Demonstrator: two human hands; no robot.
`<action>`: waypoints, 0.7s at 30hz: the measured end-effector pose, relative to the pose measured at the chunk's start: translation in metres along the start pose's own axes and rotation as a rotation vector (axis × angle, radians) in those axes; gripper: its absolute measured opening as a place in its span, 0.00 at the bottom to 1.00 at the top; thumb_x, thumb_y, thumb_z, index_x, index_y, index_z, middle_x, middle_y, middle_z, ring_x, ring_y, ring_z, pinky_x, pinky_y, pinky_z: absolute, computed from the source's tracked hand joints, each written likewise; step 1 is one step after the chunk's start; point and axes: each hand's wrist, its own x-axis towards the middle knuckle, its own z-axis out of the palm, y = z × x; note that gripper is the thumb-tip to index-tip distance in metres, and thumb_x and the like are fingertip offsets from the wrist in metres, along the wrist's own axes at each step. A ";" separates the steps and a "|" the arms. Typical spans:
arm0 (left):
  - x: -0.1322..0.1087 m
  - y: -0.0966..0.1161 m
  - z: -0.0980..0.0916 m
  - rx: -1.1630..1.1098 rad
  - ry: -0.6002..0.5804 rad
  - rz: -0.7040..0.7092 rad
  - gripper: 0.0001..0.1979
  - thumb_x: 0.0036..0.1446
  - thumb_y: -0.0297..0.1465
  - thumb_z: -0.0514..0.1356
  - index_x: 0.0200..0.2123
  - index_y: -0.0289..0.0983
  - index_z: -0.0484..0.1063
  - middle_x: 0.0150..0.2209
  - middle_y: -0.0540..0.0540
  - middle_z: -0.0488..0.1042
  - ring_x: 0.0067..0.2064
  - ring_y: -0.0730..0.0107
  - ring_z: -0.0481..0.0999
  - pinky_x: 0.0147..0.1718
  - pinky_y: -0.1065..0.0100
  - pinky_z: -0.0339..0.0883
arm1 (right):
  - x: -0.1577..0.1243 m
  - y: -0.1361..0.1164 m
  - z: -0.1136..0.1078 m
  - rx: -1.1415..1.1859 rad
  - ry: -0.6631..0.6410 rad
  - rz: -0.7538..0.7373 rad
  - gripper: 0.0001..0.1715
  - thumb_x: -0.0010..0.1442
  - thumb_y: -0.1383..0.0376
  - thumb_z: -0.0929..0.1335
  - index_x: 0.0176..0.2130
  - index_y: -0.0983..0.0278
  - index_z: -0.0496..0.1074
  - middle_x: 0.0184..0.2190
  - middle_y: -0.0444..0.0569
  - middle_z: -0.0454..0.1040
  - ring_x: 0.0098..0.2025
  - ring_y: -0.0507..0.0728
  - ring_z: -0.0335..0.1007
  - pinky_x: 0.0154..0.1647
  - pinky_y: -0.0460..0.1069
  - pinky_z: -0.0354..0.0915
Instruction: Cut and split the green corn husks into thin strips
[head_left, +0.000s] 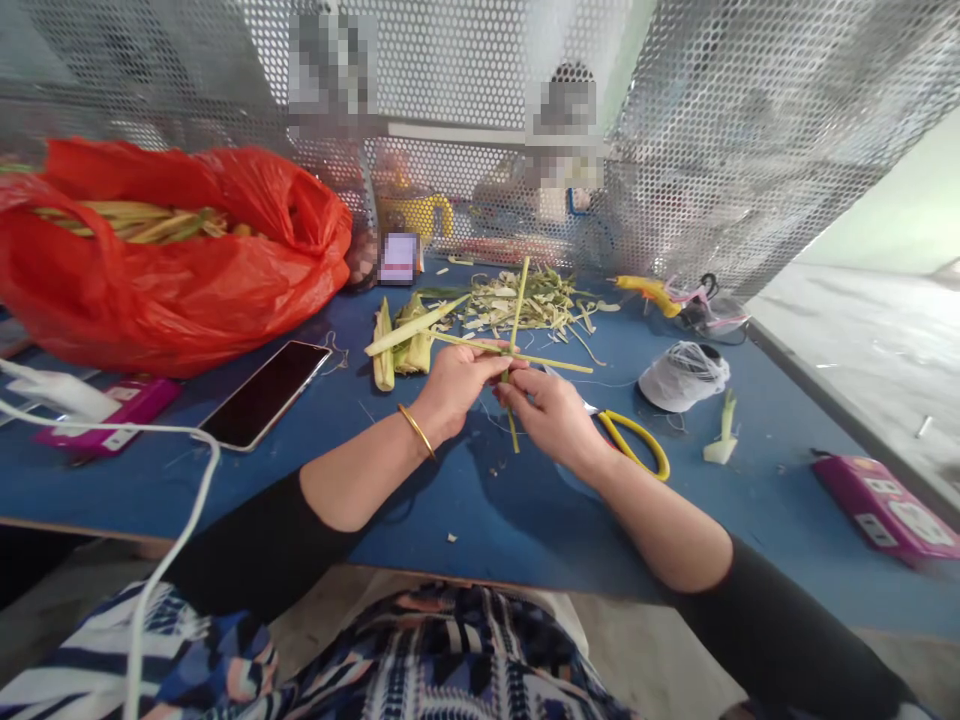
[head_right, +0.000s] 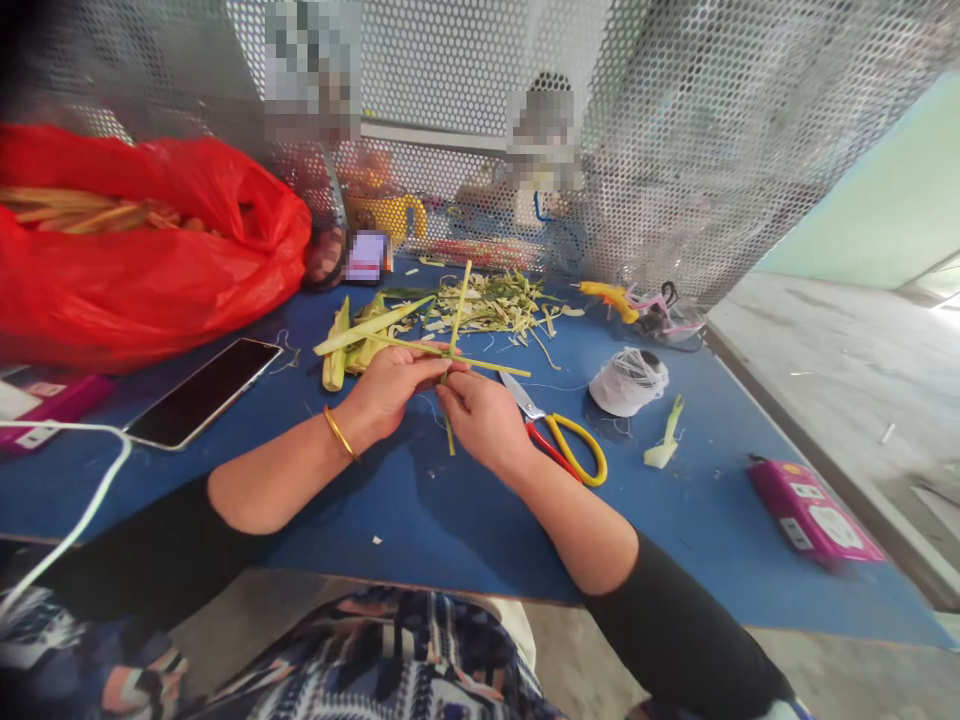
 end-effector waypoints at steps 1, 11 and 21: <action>0.000 0.002 -0.001 -0.005 0.008 -0.027 0.04 0.48 0.21 0.63 0.28 0.33 0.77 0.29 0.46 0.81 0.31 0.71 0.78 0.34 0.71 0.71 | -0.001 -0.001 -0.003 -0.082 0.026 -0.027 0.16 0.64 0.62 0.62 0.26 0.61 0.67 0.29 0.49 0.74 0.30 0.54 0.65 0.32 0.48 0.55; 0.000 0.007 -0.002 0.004 0.116 -0.123 0.05 0.48 0.25 0.68 0.28 0.34 0.74 0.24 0.48 0.77 0.24 0.74 0.76 0.25 0.72 0.67 | 0.006 0.011 -0.014 -0.453 0.103 -0.077 0.19 0.68 0.60 0.61 0.26 0.61 0.69 0.21 0.47 0.72 0.26 0.55 0.63 0.41 0.51 0.55; 0.004 0.007 -0.006 0.012 0.131 -0.166 0.06 0.51 0.28 0.69 0.27 0.33 0.75 0.24 0.47 0.78 0.23 0.74 0.77 0.21 0.75 0.67 | 0.010 0.011 -0.030 -0.094 -0.014 0.188 0.28 0.64 0.47 0.62 0.24 0.61 0.74 0.22 0.47 0.76 0.27 0.55 0.68 0.31 0.49 0.56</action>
